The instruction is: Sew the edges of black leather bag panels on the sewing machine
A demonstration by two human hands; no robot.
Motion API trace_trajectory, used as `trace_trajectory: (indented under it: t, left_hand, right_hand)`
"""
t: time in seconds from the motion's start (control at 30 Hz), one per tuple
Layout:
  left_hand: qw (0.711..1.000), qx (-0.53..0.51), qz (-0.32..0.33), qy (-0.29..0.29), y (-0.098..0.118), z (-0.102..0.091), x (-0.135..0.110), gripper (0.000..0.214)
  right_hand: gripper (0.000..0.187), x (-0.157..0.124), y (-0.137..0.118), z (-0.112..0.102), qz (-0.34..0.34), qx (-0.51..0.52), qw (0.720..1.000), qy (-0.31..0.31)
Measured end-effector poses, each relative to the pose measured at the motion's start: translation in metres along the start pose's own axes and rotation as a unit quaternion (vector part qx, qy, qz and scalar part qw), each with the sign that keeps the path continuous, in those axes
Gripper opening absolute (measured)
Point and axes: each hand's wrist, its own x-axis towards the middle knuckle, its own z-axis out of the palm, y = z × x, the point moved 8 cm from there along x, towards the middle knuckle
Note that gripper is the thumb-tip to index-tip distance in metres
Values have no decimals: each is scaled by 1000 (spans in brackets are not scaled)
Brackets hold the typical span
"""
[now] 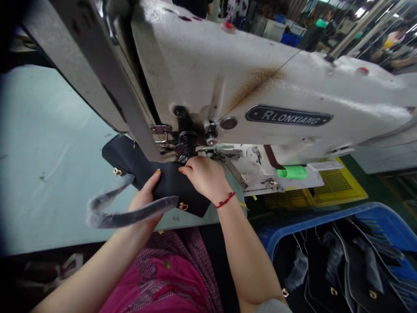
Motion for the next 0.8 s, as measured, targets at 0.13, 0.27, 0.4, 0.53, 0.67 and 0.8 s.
trace_trajectory:
  t: [0.13,0.27,0.4,0.53,0.67,0.8]
  left_hand:
    - [999,34,12,12,-2,5,-4,36]
    - [999,-41,-17,10,-3,6,-9,32]
    - [994,-88,-62,2,-1,9,-18,28]
    - [995,-74,-69,22,6,8,-23,24]
    - [997,-63,-45,15,9,7,-20,29]
    - [1000,10,-24,10,7,5,-14,28]
  right_hand:
    - [23,2,-1,-3,7,-32,999,-2]
    - [25,0,-3,-5,8,-37,999,6]
    - [29,-3,-3,-4,8,-35,999,17]
    - [34,-8,1,-4,1,-5,999,52]
    - [34,-10,5,1,-26,42,996,70]
    - [35,-10,10,4,-27,65,995,73]
